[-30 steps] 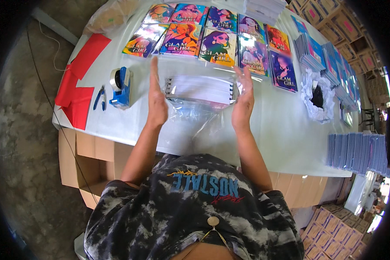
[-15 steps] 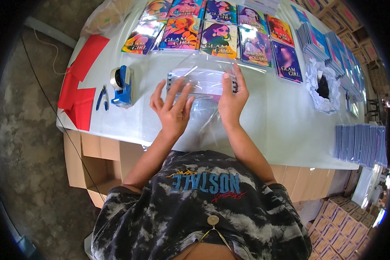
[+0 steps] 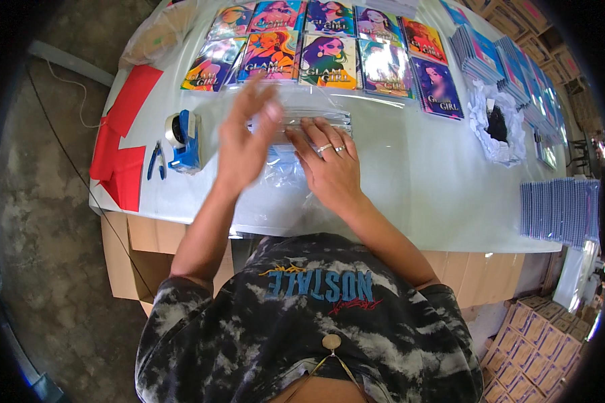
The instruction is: The person repeatedly picks up spiral-bound notebooks, places them into clear plastic sleeves, and seals the sleeves with tape. The person stacks the packaged notebooks and places them into a cardboard box.
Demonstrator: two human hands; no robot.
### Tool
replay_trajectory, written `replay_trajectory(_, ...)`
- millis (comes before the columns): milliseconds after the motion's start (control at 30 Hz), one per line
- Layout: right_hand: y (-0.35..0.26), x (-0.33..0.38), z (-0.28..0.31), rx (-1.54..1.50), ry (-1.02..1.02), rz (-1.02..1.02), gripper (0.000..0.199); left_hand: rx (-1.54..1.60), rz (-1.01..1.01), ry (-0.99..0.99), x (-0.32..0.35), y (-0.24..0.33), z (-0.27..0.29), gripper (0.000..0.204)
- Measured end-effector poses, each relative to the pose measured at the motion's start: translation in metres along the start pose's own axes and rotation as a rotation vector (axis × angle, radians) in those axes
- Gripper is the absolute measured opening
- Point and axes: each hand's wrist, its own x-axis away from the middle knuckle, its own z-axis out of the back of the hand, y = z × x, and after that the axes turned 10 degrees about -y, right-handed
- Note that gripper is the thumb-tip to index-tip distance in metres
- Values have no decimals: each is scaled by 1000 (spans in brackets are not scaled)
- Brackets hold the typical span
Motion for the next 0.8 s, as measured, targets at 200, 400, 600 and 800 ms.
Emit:
replay_trajectory(200,0,-3,-11,29,64,49,37,-443,75,-328,-57,-19,25,43)
replay_trajectory(400,2,-4,-24,-446,388,-85,33,-856,-407,-104,4,-48,-7,31)
replay_trajectory(600,6,1,-24,-226,321,3,14,-965,-307,-39,56,-46,-21,39)
replay_trajectory(800,8,0,-26,-217,356,97,12,-1171,129,749,78,-111,140,35)
